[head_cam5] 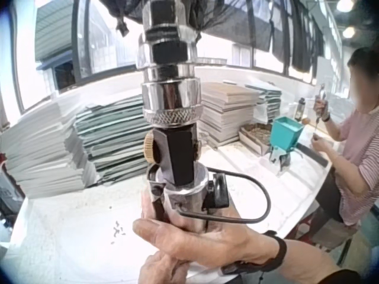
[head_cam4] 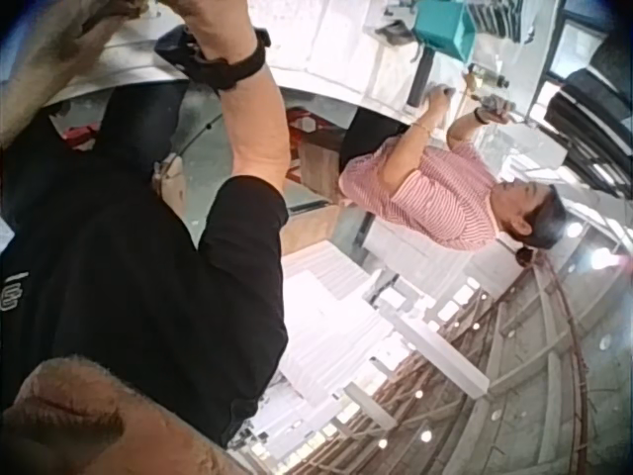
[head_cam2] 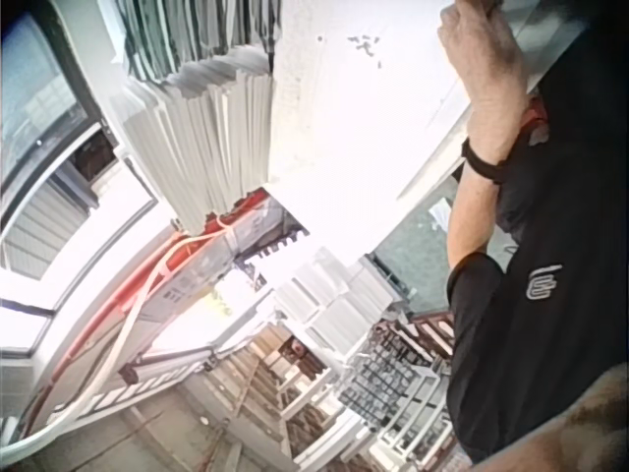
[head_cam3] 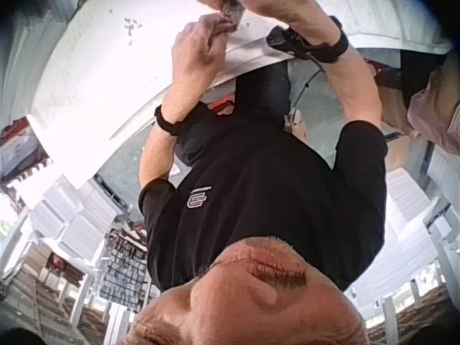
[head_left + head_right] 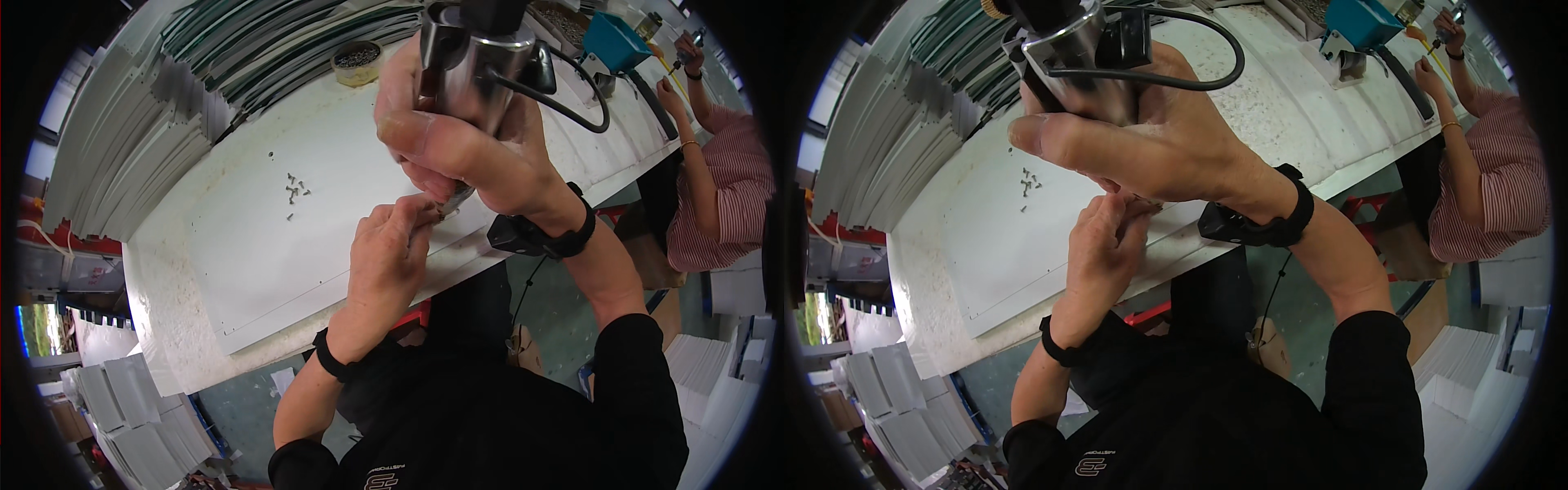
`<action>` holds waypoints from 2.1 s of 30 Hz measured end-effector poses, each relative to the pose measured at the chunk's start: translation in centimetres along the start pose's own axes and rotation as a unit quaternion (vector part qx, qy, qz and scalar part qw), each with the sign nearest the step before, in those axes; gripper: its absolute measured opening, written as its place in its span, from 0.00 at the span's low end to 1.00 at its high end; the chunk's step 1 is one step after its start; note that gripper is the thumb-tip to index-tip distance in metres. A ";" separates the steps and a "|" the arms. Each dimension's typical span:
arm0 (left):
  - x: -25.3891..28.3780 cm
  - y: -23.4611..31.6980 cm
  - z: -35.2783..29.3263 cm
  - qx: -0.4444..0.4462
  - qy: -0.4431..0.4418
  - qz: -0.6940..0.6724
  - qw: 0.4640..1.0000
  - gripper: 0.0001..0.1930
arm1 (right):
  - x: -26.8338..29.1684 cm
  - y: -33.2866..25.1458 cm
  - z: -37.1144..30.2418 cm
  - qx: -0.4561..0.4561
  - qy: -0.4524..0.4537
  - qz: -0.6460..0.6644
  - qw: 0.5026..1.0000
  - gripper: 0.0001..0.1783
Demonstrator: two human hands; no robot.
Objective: The person assembles window frames by placing a white frame over a dark panel and securing it with screws. They use a pneumatic screwdriver to fasten screws into the frame and handle a blue container to pour small parts onto the work surface. The person works at a table in a workshop environment, handling multiple frame components.
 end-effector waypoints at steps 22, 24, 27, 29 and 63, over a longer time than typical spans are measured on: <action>9.9 -1.1 -1.5 0.071 0.061 0.202 0.975 0.10 | 0.3 -3.8 1.5 -0.025 -0.015 0.188 0.982 0.14; 12.5 -3.1 -2.1 0.066 0.071 0.263 0.960 0.09 | 0.4 -2.8 1.4 -0.014 -0.036 0.205 0.978 0.14; 13.5 -4.5 -2.3 0.066 0.047 0.320 0.944 0.08 | 0.7 -2.3 1.4 -0.014 -0.022 0.223 0.974 0.15; 13.1 -4.8 -1.8 0.062 0.024 0.342 0.937 0.07 | 1.2 -2.0 1.4 -0.029 0.001 0.223 0.974 0.16; 7.6 -8.2 5.6 0.213 -0.096 -0.435 0.870 0.07 | 2.7 1.1 8.5 0.067 0.120 0.162 0.977 0.13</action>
Point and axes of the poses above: each hand's wrist, its own z-axis towards the middle knuckle, its own x-axis out of the back of the hand, y = z × x, the point moved 7 cm from there along z, towards the middle knuckle, and after that the axes turned 4 degrees about -y, right-handed, at the moved point
